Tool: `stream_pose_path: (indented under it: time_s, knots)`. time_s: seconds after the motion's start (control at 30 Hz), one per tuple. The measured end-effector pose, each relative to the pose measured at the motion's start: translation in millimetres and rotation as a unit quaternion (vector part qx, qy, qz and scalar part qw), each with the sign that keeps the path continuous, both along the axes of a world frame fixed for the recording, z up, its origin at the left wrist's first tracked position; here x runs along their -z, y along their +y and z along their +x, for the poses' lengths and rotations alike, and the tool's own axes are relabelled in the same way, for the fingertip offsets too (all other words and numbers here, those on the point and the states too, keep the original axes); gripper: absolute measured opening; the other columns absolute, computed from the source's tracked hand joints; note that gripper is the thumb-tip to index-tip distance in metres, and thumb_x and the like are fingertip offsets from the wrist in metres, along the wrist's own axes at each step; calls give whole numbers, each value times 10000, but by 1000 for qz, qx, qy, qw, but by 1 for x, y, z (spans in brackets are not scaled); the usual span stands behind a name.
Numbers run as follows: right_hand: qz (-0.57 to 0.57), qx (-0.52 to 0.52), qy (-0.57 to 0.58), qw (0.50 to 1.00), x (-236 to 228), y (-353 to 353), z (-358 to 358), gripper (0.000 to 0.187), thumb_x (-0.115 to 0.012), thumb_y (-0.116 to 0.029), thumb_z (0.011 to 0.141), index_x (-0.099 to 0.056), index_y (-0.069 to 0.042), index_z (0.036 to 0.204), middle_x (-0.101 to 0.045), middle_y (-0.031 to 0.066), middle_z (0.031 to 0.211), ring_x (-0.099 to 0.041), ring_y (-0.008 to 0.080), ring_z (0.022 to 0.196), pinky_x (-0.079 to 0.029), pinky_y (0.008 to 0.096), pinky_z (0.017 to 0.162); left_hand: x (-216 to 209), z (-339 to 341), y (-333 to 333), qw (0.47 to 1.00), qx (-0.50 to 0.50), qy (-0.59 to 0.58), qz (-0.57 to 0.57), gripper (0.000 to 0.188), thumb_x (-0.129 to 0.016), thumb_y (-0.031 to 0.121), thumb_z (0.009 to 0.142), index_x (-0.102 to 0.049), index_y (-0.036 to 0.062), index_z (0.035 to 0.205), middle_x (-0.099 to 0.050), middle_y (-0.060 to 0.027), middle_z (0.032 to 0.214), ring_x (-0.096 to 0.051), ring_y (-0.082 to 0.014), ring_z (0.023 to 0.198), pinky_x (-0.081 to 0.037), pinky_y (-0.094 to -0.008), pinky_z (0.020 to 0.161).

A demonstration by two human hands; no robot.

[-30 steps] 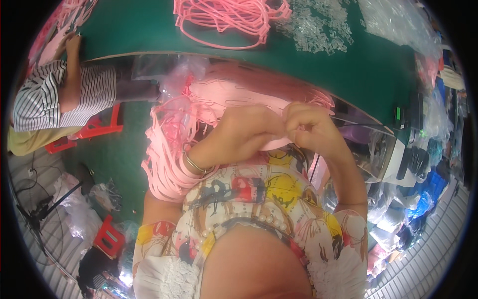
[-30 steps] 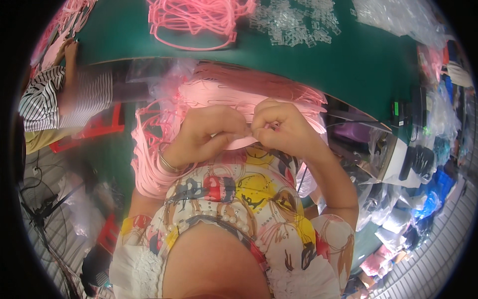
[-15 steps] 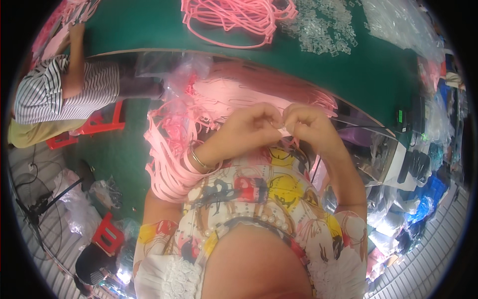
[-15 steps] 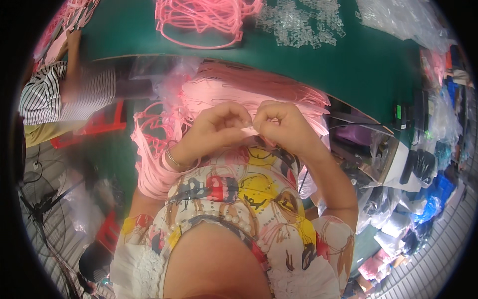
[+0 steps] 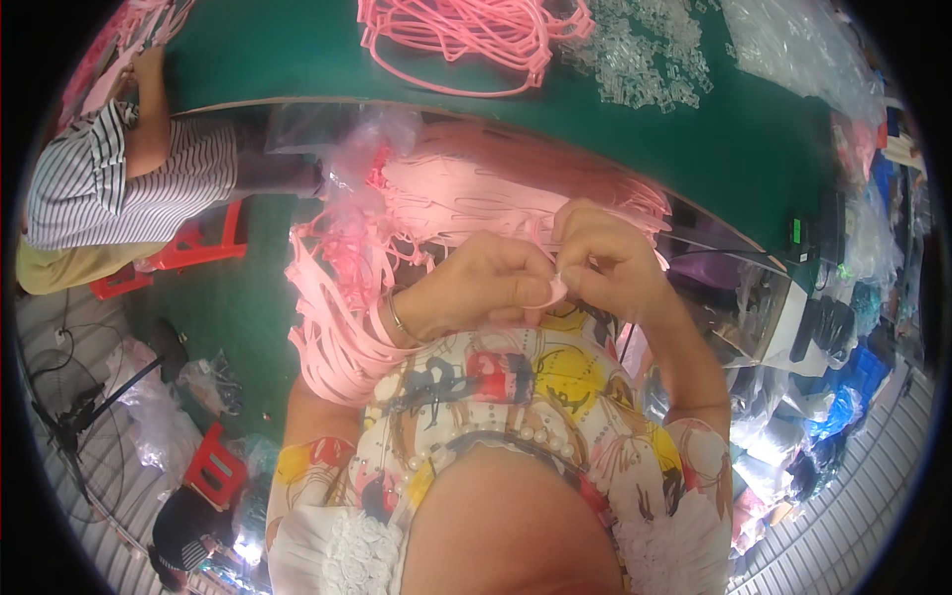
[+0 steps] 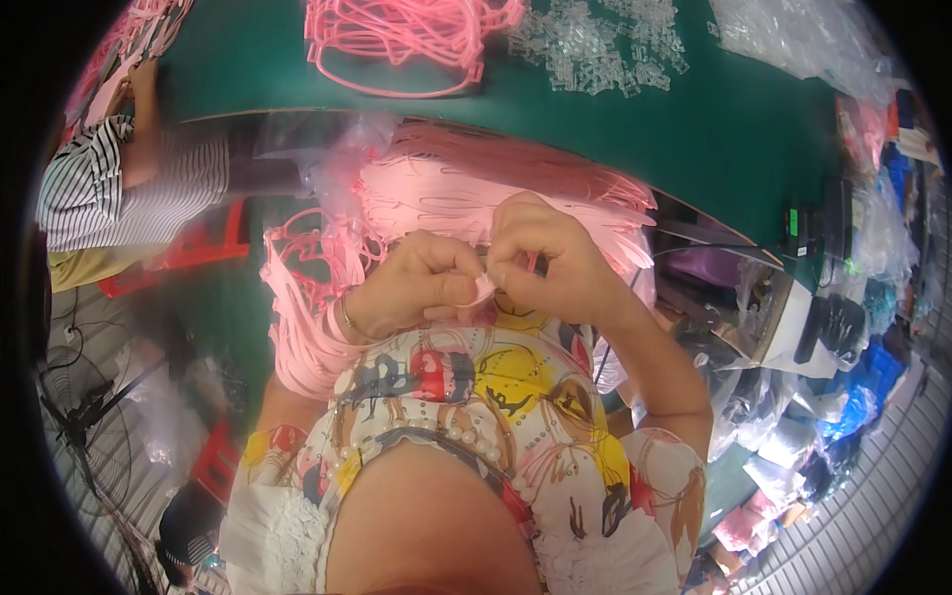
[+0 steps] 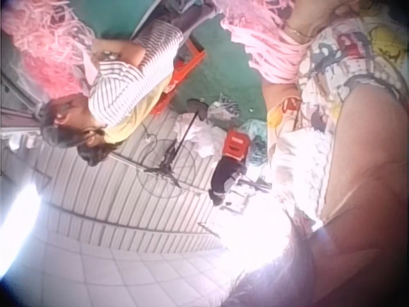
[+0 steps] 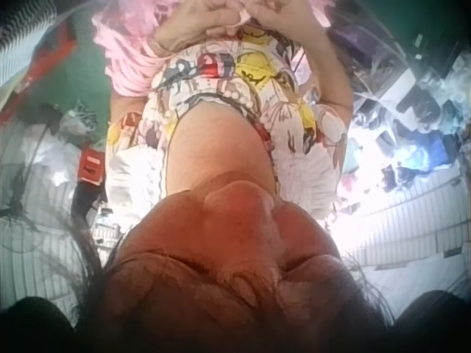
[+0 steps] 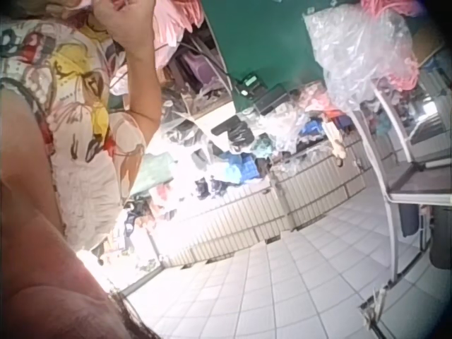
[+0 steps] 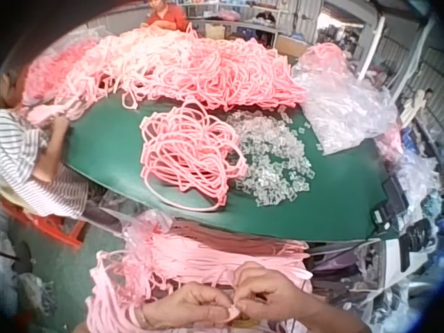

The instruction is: The person sits at a green work table in a workshop and assembles pink fabric straps by hand. They repeatedly pick up a strap and a small clear plastic clip, insert the strap end into the clip, and place the finished unit on a growing pile.

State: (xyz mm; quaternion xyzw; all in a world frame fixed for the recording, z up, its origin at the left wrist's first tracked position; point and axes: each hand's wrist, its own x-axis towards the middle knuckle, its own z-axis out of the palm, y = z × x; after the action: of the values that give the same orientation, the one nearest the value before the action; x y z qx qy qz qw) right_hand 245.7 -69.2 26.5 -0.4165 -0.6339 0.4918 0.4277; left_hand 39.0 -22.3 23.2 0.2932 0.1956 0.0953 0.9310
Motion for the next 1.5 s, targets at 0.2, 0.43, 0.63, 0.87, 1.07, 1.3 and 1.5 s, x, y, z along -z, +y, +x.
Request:
stream_pose_path:
  time_s: [0.2,0.43,0.63,0.87,1.07,1.3,1.5]
  knots:
    - [67,109,-40,991,13,-2,-19,67,-635,-10,719,-605,-60,752,-524,43,757,-487,211,800,-390,333,716,21,1,-9,980,-53,-113,-155,167,-594,183,931,-583,18,952,-587,-43,726,-395,-44,506,-333,-203,470]
    - [142,155,-151,966,8,-3,-20,83,-637,-31,713,-589,-65,772,-506,64,757,-486,251,787,-360,364,770,16,5,-5,995,-85,29,-40,143,-568,178,944,-548,57,872,-555,-18,690,-391,-46,512,-298,-193,464]
    - [155,179,-127,963,18,-2,-27,92,-645,-36,709,-573,-65,759,-501,66,750,-485,253,768,-359,371,772,22,2,-12,980,-95,-73,-157,151,-574,195,940,-565,49,905,-576,-26,721,-386,-47,501,-304,-193,464]
    - [78,179,-144,970,6,-14,-18,94,-643,-33,700,-575,-67,756,-514,64,771,-500,253,796,-362,389,798,19,2,3,998,-48,35,24,214,-593,250,926,-585,39,958,-598,-27,742,-501,-63,568,-420,-207,538]
    - [153,156,-222,950,-13,-10,-17,92,-650,-49,680,-588,-76,743,-514,56,768,-518,250,837,-338,460,927,-11,2,7,936,-62,104,331,250,-646,241,877,-644,-3,926,-628,-65,719,-565,-110,659,-467,-277,611]
    - [167,126,-260,943,-22,-12,-17,61,-638,-86,702,-595,-86,745,-515,48,769,-520,251,862,-288,490,977,-9,1,9,879,-72,90,463,220,-630,202,871,-645,-17,873,-597,-155,723,-573,-262,644,-449,-349,604]
    - [143,159,-290,933,-28,-13,-26,40,-630,-97,733,-595,-87,750,-490,49,732,-508,247,814,-292,468,933,-8,3,-3,793,-162,129,573,119,-587,98,880,-630,-9,905,-574,-143,739,-566,-279,678,-447,-353,607]
